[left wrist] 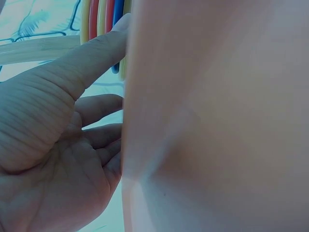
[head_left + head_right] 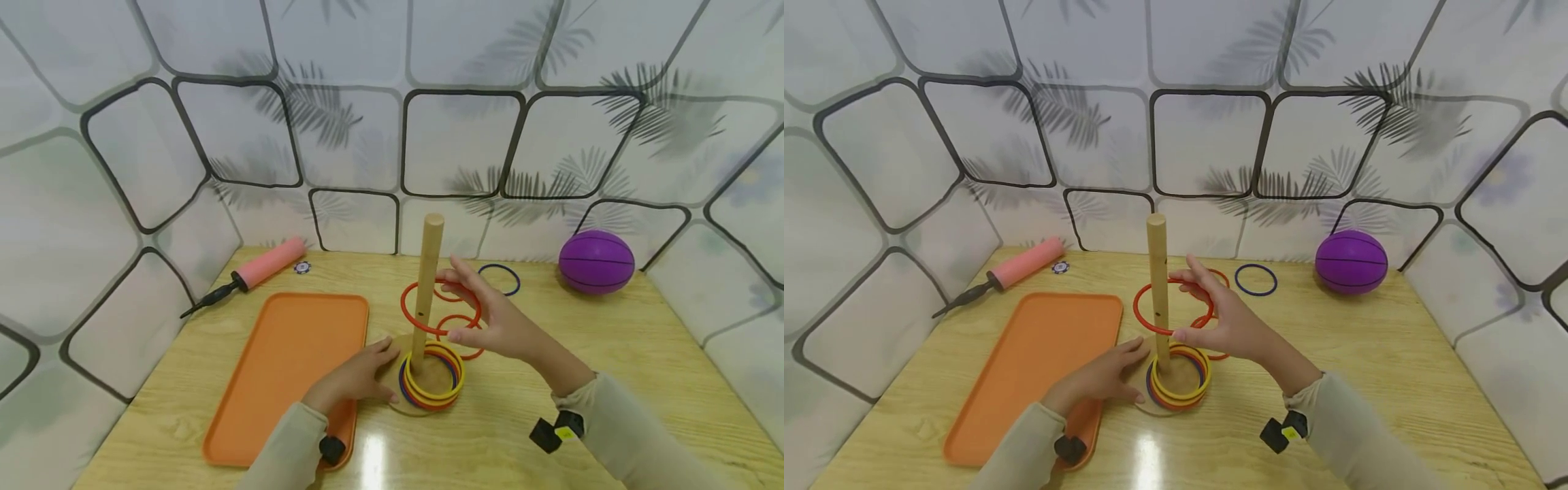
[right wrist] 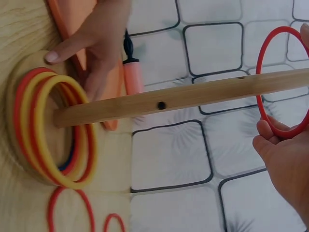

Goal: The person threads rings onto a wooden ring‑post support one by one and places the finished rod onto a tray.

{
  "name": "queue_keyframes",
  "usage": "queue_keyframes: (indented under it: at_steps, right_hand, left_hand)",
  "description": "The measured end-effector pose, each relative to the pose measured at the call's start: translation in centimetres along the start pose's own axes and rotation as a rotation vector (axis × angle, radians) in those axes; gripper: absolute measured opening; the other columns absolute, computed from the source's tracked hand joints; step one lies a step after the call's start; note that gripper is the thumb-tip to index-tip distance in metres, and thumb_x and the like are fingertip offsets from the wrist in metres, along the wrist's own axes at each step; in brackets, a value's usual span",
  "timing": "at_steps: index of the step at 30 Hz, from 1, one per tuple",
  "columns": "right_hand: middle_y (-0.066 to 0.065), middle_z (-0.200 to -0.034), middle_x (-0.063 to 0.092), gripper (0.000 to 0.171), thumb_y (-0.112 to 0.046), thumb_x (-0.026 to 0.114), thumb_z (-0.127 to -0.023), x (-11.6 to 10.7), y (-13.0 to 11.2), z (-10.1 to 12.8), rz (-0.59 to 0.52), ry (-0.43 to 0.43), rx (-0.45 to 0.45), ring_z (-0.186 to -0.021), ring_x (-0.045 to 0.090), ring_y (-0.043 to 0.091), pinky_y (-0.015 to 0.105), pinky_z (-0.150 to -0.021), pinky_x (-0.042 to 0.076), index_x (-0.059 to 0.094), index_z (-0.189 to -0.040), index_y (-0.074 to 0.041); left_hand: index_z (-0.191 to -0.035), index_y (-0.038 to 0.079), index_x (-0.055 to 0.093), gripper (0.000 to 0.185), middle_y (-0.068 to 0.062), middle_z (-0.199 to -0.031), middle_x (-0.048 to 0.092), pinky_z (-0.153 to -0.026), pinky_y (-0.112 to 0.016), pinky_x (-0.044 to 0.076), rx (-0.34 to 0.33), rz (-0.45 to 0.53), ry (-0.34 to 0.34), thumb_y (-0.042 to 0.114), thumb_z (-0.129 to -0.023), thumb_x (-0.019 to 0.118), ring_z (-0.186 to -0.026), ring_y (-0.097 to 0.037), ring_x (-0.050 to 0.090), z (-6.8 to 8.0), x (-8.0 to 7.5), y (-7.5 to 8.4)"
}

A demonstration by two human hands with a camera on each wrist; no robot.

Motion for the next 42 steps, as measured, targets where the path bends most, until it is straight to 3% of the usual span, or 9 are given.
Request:
queue_keyframes:
  at_steps: [10, 14, 17, 20, 27, 35, 42]
  right_hand:
    - [0.029, -0.140, 0.034, 0.098, -0.011, 0.073, -0.083, 2.3, 3.1, 2.1, -0.072, 0.025, -0.006, -0.133, 0.037, 0.013, 0.021, -0.107, 0.031, 0.004, -0.152, -0.001]
    - [0.030, -0.142, 0.033, 0.100, -0.007, 0.073, -0.082, 2.9, 5.0, 3.3, -0.065, 0.040, 0.061, -0.134, 0.036, 0.018, 0.020, -0.107, 0.030, 0.001, -0.152, -0.002]
    - [0.026, -0.143, 0.034, 0.101, -0.009, 0.074, -0.081, 3.2, 6.6, 4.4, -0.014, 0.059, 0.151, -0.133, 0.037, 0.027, 0.018, -0.106, 0.030, 0.003, -0.152, -0.003]
    - [0.026, -0.143, 0.035, 0.099, -0.012, 0.075, -0.081, 3.4, 7.9, 5.4, 0.037, 0.078, 0.187, -0.130, 0.037, 0.035, 0.019, -0.106, 0.030, 0.006, -0.151, 0.000]
    - [0.028, -0.139, 0.036, 0.100, -0.012, 0.077, -0.079, 3.9, 9.4, 6.4, 0.076, 0.116, 0.140, -0.133, 0.037, 0.021, 0.014, -0.106, 0.027, 0.009, -0.151, -0.001]
    - [0.016, -0.144, 0.040, 0.108, -0.019, 0.082, -0.073, 4.7, 10.9, 7.3, 0.162, 0.119, 0.287, -0.133, 0.035, 0.033, 0.011, -0.104, 0.022, 0.011, -0.152, -0.002]
    - [0.018, -0.145, 0.039, 0.106, -0.021, 0.083, -0.072, 5.1, 11.3, 7.8, 0.180, 0.117, 0.272, -0.133, 0.035, 0.033, 0.010, -0.105, 0.020, 0.015, -0.151, -0.001]
  left_hand:
    - [-0.144, 0.002, 0.038, 0.085, -0.020, -0.154, 0.021, -0.110, -0.050, 0.024, 0.001, 0.023, 0.005, 0.031, -0.076, 0.080, -0.140, -0.037, 0.020, 0.4, -0.2, 0.4]
    - [-0.144, 0.002, 0.038, 0.085, -0.020, -0.154, 0.021, -0.110, -0.050, 0.025, 0.008, 0.020, 0.012, 0.031, -0.076, 0.080, -0.140, -0.037, 0.020, 0.3, -0.2, 0.3]
    - [-0.144, 0.002, 0.038, 0.085, -0.020, -0.153, 0.022, -0.110, -0.050, 0.025, 0.011, 0.018, 0.018, 0.031, -0.075, 0.080, -0.140, -0.037, 0.021, 0.3, -0.1, 0.2]
    - [-0.144, 0.002, 0.038, 0.086, -0.020, -0.154, 0.021, -0.110, -0.049, 0.025, 0.007, 0.015, 0.017, 0.031, -0.075, 0.080, -0.140, -0.037, 0.021, 0.3, -0.1, 0.1]
    - [-0.144, 0.002, 0.038, 0.085, -0.019, -0.154, 0.021, -0.110, -0.048, 0.025, 0.002, 0.002, 0.009, 0.031, -0.076, 0.080, -0.140, -0.037, 0.021, 0.2, 0.0, 0.2]
    - [-0.143, 0.000, 0.039, 0.084, -0.021, -0.153, 0.022, -0.110, -0.049, 0.026, 0.019, 0.003, 0.019, 0.029, -0.076, 0.080, -0.139, -0.038, 0.022, 0.2, -0.1, 0.3]
    - [-0.143, 0.001, 0.039, 0.084, -0.020, -0.153, 0.023, -0.109, -0.049, 0.027, 0.017, -0.010, 0.020, 0.030, -0.076, 0.080, -0.139, -0.038, 0.023, 0.2, -0.2, 0.3]
Point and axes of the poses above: each hand's wrist, its own z-axis away from the middle knuckle, its own x-axis out of the palm, y = z × x, the point moved 7 cm from there along -z, towards the middle knuckle
